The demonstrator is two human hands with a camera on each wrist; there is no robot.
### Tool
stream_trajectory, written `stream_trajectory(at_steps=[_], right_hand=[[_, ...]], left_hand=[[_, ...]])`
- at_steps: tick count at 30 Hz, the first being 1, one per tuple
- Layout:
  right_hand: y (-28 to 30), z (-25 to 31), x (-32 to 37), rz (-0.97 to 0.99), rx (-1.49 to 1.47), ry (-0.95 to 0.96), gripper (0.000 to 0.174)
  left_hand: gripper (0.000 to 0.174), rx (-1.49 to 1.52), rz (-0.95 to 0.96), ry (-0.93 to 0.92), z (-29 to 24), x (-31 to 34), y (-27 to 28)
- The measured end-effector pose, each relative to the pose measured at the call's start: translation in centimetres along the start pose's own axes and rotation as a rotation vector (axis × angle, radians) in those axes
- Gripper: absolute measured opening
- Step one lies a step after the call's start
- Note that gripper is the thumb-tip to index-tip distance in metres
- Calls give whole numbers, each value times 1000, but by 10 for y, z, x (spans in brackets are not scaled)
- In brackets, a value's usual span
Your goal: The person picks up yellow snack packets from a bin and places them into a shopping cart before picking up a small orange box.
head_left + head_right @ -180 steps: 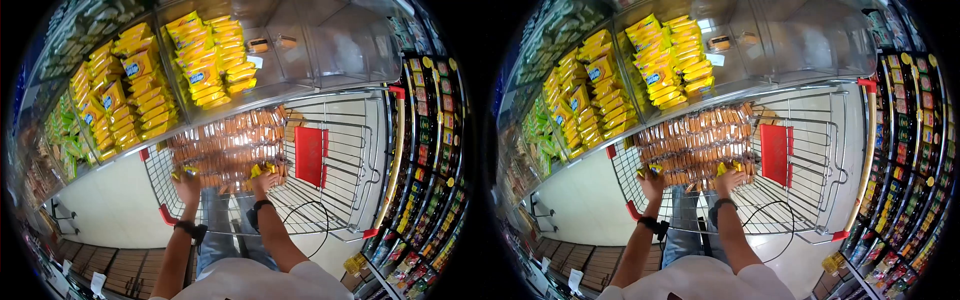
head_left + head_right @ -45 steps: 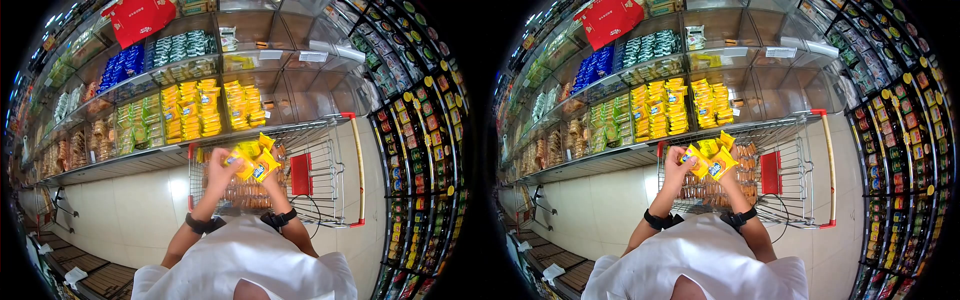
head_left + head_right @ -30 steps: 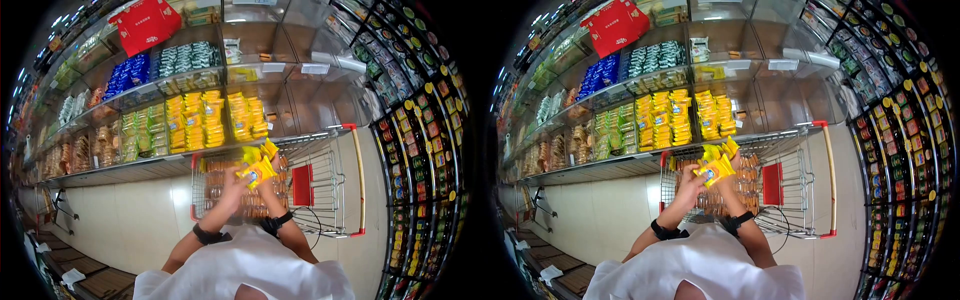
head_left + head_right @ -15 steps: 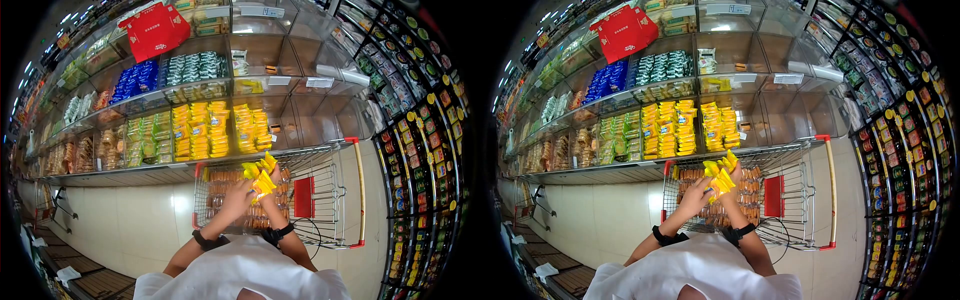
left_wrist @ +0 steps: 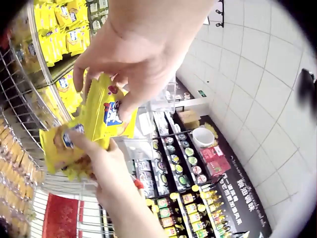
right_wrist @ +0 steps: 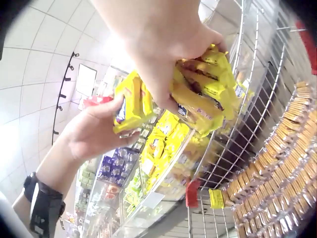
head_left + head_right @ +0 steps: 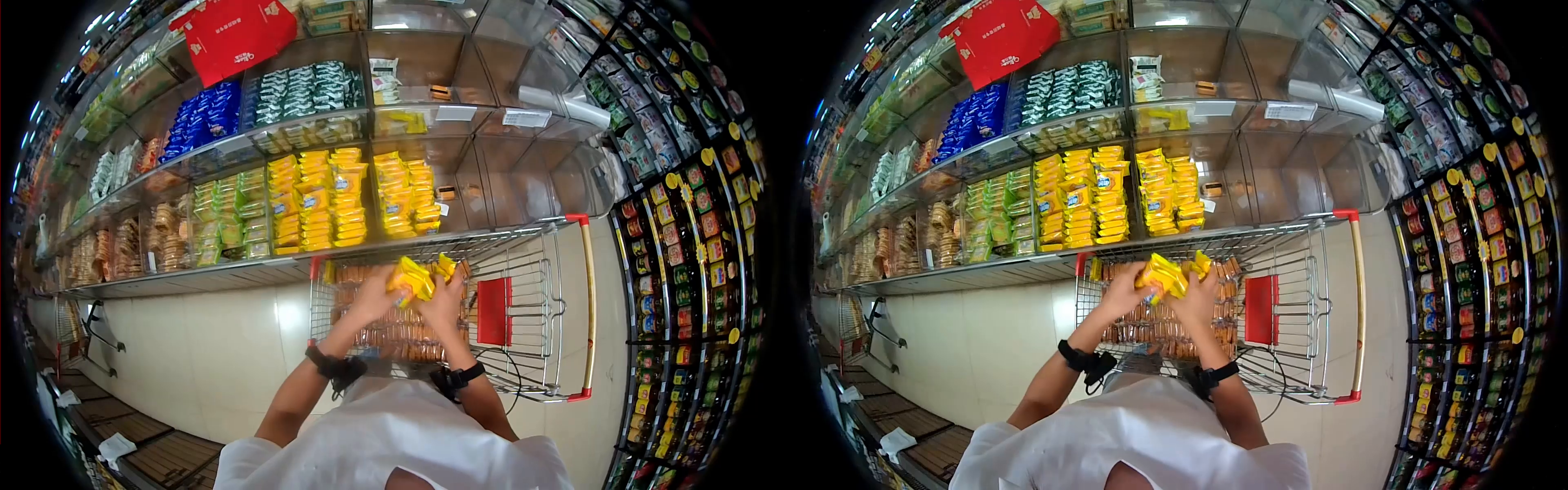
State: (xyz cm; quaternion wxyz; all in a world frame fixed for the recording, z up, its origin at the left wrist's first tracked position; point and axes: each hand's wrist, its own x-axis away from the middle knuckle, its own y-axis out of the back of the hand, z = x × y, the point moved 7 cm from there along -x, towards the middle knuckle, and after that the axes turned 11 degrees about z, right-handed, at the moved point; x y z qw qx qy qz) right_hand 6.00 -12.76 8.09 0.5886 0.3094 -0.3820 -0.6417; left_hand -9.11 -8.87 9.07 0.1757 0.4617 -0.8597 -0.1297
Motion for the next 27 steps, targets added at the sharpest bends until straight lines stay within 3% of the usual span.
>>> stream_trajectory(at_steps=[1,4,10,14,18,19,22,25,27], right_hand=[[-2,-11,-4,-11,-51,-18,61],[4,-38,-9,-23,-39,-77,60],[19,-82,-27,-47,-93,-184,61],[21,-102,-40,-80,-76,-208,58],[11,-117,-48,-52,-121,-209,60],[7,-121,-49,-42,-129,-218,61],[-2,-129,-51,-5,-162,-233,62],[-12,-135,-52,35,-170,-236,63],[-16,-138,-54,46,-162,-228,64]], left_hand=[[49,-79,-70,-60,-3,-11,10],[48,-310,-123,-15,13,-52,22],[50,-630,-55,74,35,-148,30],[45,-784,126,173,60,-197,20],[25,-1164,198,214,86,-216,16],[27,-1325,141,195,83,-216,17],[45,-1458,161,147,75,-215,13],[47,-1387,132,140,83,-222,11],[45,-1226,199,264,100,-227,7]])
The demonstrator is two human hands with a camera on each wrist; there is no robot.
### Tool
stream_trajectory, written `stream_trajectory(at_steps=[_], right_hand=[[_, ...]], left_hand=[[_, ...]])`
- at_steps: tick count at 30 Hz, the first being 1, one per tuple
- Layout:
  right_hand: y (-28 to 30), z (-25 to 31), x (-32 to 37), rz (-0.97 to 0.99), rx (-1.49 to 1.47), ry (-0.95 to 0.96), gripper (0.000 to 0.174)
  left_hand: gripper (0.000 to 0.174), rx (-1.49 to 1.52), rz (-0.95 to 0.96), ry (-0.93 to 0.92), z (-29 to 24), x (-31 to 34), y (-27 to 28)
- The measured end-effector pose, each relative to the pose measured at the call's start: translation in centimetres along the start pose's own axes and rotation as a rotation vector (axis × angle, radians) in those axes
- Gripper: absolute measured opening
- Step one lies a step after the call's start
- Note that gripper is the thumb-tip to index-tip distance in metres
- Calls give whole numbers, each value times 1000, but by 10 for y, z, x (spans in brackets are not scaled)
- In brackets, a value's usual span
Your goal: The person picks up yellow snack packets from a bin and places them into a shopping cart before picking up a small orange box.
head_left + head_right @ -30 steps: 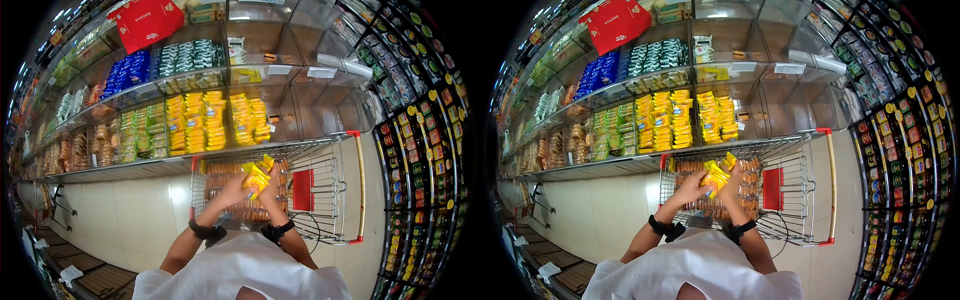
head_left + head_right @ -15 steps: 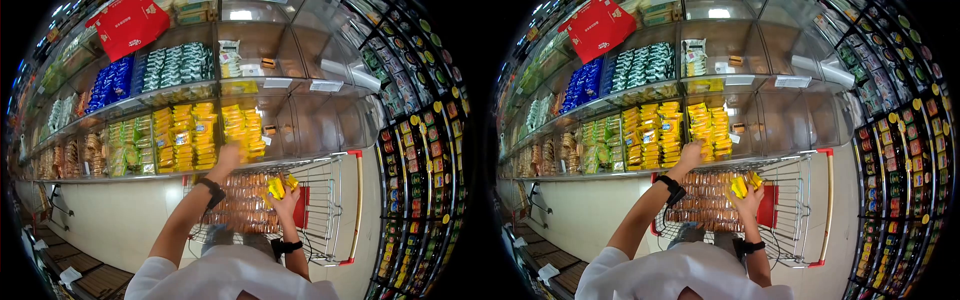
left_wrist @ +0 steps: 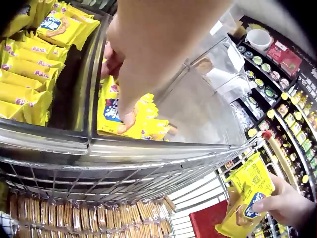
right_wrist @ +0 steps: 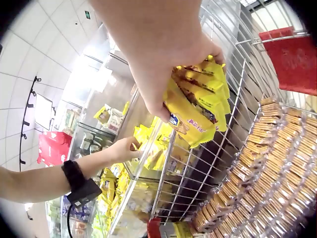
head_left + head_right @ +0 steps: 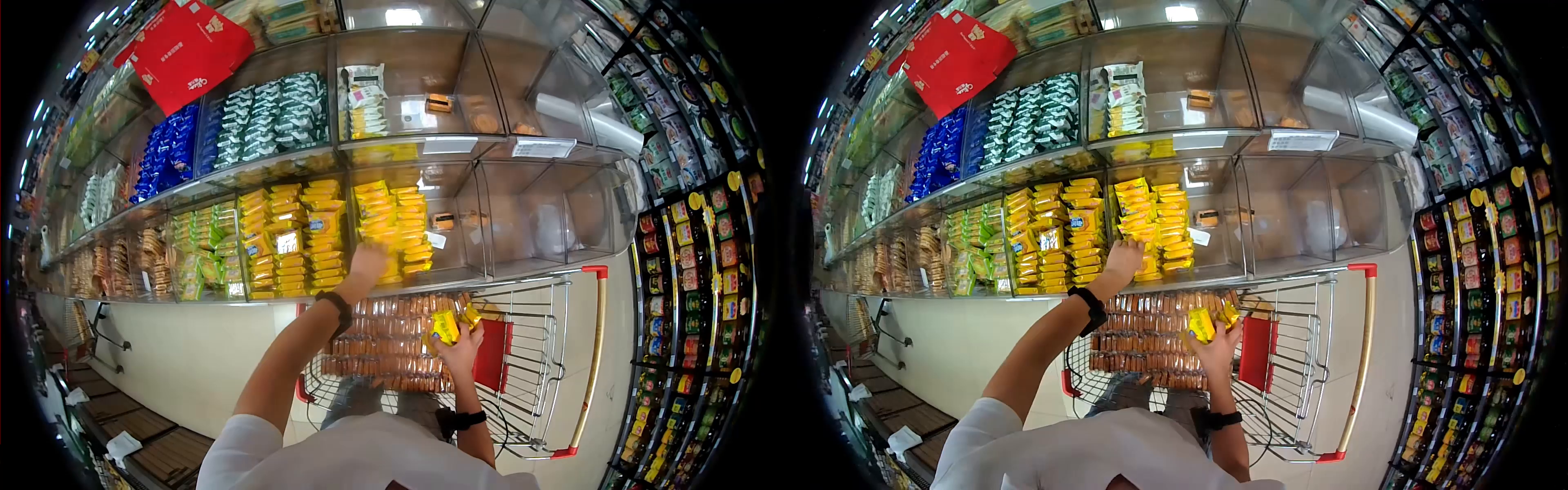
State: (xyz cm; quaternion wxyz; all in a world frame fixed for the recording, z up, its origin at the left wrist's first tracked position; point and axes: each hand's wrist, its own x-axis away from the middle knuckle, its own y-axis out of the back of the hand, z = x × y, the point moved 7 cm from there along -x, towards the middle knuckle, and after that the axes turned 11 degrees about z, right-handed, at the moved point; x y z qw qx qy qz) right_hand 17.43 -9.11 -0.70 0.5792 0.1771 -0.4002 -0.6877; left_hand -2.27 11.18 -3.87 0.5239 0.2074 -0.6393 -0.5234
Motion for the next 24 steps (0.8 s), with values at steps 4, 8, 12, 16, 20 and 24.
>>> stream_trajectory(at_steps=[4,8,12,16,20,24], right_hand=[[-4,-5,0,6,-30,-8,67],[1,-8,-1,8,-45,-8,68],[2,-21,-1,-14,-116,20,71],[13,-15,-3,-32,-165,33,68],[19,-12,-8,-66,-153,92,63],[19,-16,-8,-56,-181,82,61]], left_hand=[[48,-44,174,87,-10,-15,-25],[35,-361,179,191,-33,5,14],[38,-372,28,151,-57,-9,35],[42,-325,-118,-143,-89,-41,50],[47,-372,-162,-38,-85,-85,43],[54,-656,49,71,-59,-82,42]])
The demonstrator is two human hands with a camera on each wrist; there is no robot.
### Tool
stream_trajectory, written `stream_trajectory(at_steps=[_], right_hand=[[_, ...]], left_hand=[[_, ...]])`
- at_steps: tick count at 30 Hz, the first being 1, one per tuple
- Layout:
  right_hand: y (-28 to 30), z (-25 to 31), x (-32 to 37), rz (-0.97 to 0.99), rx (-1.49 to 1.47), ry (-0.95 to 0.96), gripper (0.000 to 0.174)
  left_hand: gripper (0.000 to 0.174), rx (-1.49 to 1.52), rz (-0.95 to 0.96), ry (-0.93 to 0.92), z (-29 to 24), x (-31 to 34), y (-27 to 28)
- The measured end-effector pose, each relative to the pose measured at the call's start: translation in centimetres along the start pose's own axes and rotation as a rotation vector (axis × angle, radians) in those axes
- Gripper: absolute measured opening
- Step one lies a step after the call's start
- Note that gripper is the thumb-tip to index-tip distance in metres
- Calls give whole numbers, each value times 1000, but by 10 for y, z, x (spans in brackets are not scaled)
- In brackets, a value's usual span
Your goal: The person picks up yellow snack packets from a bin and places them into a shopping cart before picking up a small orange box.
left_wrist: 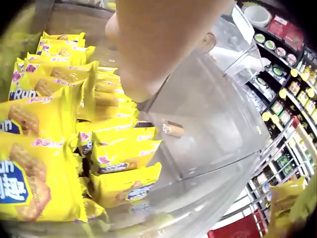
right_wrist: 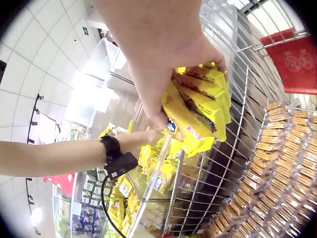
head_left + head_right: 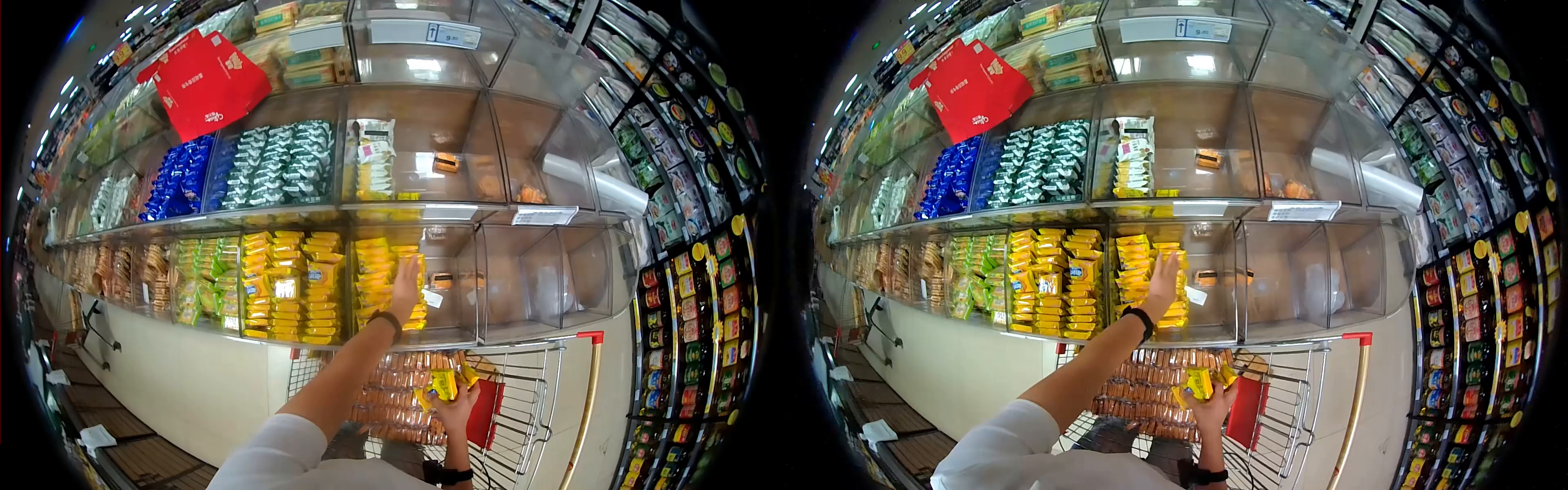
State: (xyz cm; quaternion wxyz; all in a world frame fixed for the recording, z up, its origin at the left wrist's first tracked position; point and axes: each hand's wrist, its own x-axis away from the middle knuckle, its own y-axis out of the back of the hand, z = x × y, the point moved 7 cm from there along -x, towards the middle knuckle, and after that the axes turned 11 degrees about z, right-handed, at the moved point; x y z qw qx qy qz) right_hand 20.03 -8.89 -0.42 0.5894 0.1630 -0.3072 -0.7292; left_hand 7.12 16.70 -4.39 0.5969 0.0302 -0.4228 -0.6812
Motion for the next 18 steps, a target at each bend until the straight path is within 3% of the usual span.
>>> stream_trajectory(at_steps=[1,2,4,6,9,10,13,14,16,18], right_hand=[[0,-2,0,7,-15,-12,62],[-2,-4,0,25,-40,-28,62],[-3,-9,0,56,-89,-57,62],[-4,-9,0,49,-119,-57,62],[-3,-2,-1,62,-117,-45,62],[-3,3,-3,69,-111,-36,62],[-3,13,-9,80,-182,-23,59],[-3,15,-9,47,-167,-12,58],[-11,18,-11,142,-672,-96,58],[-9,53,-9,236,-1039,-211,62]], left_hand=[[56,-96,98,-31,4,3,-8],[57,-62,173,58,5,-6,-22],[56,-484,63,346,26,12,-28],[59,-126,292,-56,33,27,-20],[61,-80,-160,106,18,13,-13],[63,234,-356,-21,21,28,13],[62,964,-573,-137,25,85,53],[62,1183,-532,-102,22,97,46],[62,1622,-430,-32,6,122,25],[62,1951,-212,-146,-28,140,-4]])
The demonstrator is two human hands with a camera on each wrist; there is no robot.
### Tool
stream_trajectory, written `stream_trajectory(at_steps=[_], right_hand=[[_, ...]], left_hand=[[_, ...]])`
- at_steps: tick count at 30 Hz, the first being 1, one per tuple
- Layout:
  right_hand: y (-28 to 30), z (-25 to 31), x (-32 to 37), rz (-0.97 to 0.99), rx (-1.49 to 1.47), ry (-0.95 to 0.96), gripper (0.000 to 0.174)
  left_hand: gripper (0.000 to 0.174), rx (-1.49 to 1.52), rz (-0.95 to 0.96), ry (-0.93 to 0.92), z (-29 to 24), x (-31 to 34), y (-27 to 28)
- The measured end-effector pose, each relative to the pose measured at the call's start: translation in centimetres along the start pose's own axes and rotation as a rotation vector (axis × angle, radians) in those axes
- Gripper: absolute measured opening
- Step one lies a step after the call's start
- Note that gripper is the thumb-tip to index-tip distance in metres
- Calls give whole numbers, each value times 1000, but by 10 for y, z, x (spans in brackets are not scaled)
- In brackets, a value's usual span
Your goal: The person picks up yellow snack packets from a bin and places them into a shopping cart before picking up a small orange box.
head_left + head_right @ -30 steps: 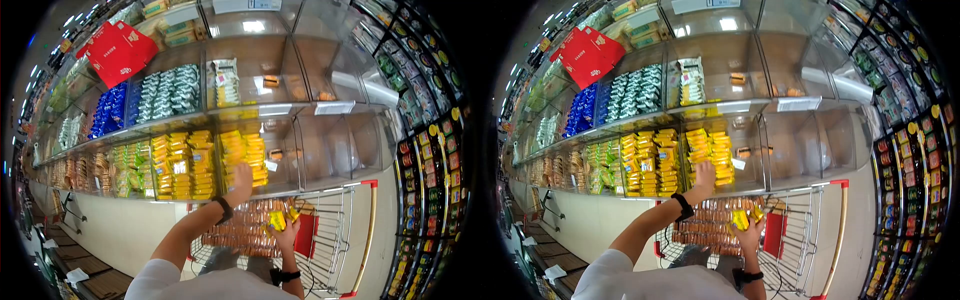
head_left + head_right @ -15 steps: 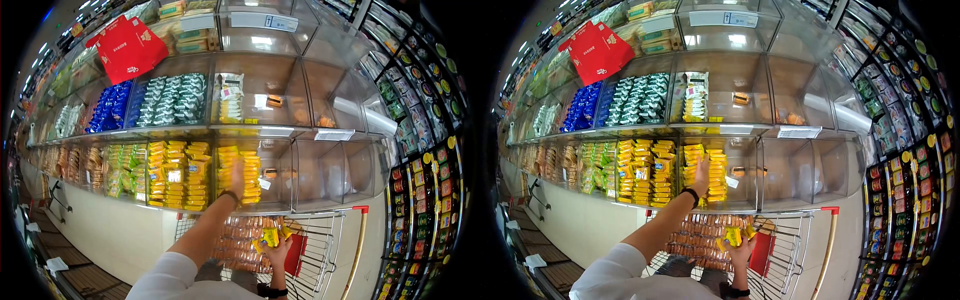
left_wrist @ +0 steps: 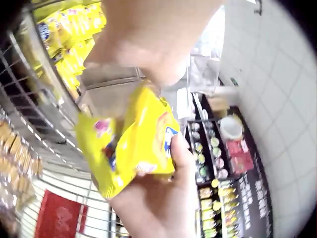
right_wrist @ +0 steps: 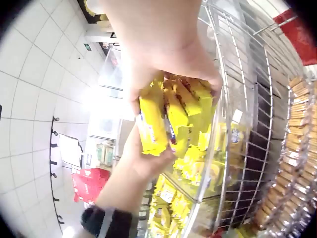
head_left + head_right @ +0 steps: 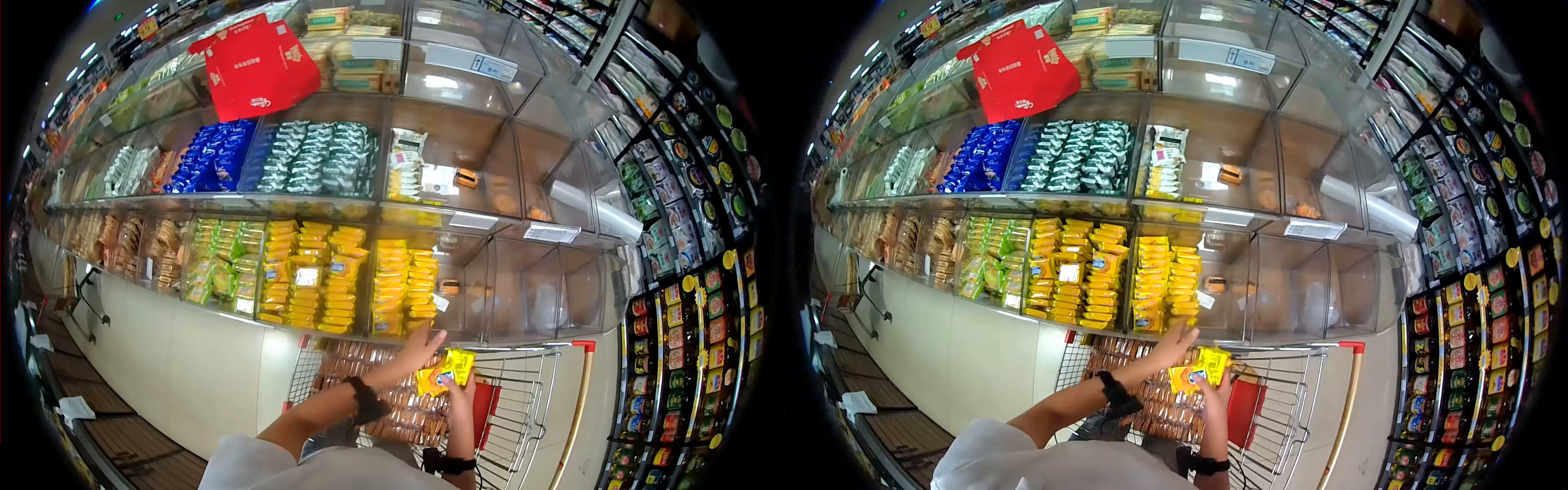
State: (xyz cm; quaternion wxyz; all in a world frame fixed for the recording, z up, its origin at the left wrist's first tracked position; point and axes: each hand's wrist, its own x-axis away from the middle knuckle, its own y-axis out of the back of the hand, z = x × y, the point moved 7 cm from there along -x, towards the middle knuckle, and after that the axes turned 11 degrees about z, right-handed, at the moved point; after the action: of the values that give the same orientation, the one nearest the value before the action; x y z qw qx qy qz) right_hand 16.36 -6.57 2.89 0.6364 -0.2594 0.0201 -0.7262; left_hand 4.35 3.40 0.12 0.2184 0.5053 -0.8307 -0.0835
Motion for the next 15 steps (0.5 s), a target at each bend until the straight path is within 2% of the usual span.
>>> stream_trajectory(at_steps=[2,4,7,8,11,12,15], right_hand=[[-22,12,5,136,2,-30,63],[-34,9,15,239,0,-65,65],[-61,8,29,346,-5,-125,64],[-68,5,32,411,52,-141,66],[-93,6,45,381,30,-23,66],[-101,4,49,382,61,-2,60],[-113,-12,57,203,-72,-54,52]], left_hand=[[61,364,207,105,12,28,-6],[59,758,465,196,-11,69,-2],[56,840,275,-57,16,91,-2],[55,901,252,-54,23,100,-2],[51,867,294,-87,0,131,28],[52,853,251,-156,-7,139,40],[53,693,146,-183,-23,160,67]])
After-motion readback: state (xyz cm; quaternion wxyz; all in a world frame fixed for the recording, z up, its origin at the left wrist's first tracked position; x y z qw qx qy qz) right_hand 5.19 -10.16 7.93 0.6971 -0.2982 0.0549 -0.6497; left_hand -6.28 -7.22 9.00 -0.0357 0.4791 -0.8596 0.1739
